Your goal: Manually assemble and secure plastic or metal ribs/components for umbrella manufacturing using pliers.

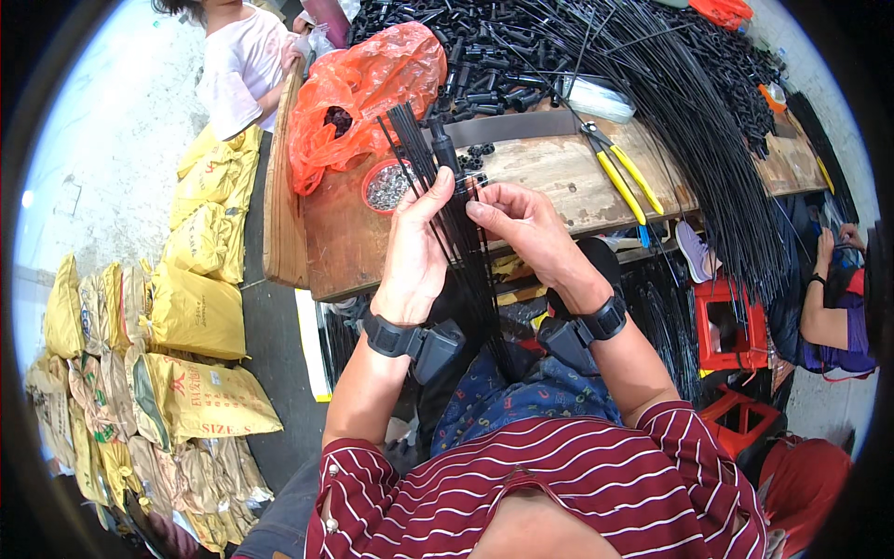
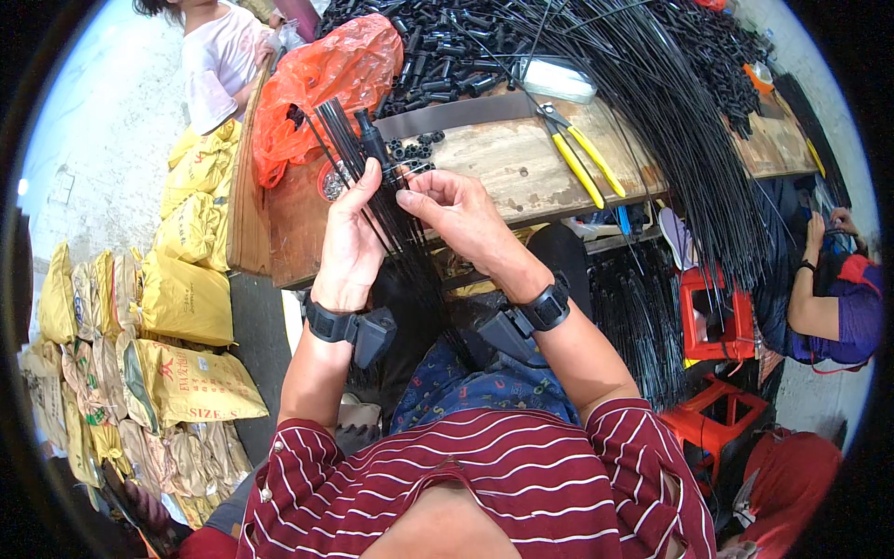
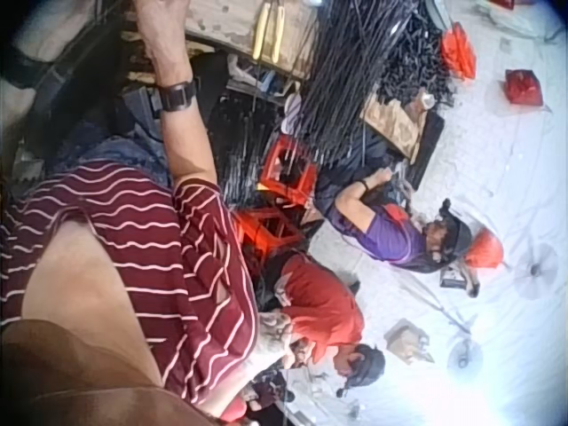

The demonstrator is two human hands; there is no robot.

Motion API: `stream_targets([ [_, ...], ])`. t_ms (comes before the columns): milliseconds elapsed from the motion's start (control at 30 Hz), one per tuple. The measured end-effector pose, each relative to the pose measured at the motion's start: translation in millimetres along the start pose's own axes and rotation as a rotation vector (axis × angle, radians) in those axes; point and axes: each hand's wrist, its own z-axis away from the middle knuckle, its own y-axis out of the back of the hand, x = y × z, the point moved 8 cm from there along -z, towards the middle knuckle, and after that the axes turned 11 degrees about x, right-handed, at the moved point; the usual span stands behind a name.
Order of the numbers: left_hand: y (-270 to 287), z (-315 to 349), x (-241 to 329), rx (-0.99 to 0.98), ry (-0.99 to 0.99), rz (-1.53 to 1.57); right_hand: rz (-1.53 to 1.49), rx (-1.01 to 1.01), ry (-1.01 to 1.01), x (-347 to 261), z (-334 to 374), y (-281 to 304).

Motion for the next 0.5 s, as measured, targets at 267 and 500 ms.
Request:
stream_targets([
  [267, 4.2, -1.9, -1.5, 0.016, 0.112, 0.037, -0.021, 0.023, -0.017, 7.0, -3.2, -5.0],
  [500, 6.8, -0.4, 3.1, 0.049, -0.001, 0.003, 0.058, 0.021, 0.038, 2.5, -2.9, -7.2],
])
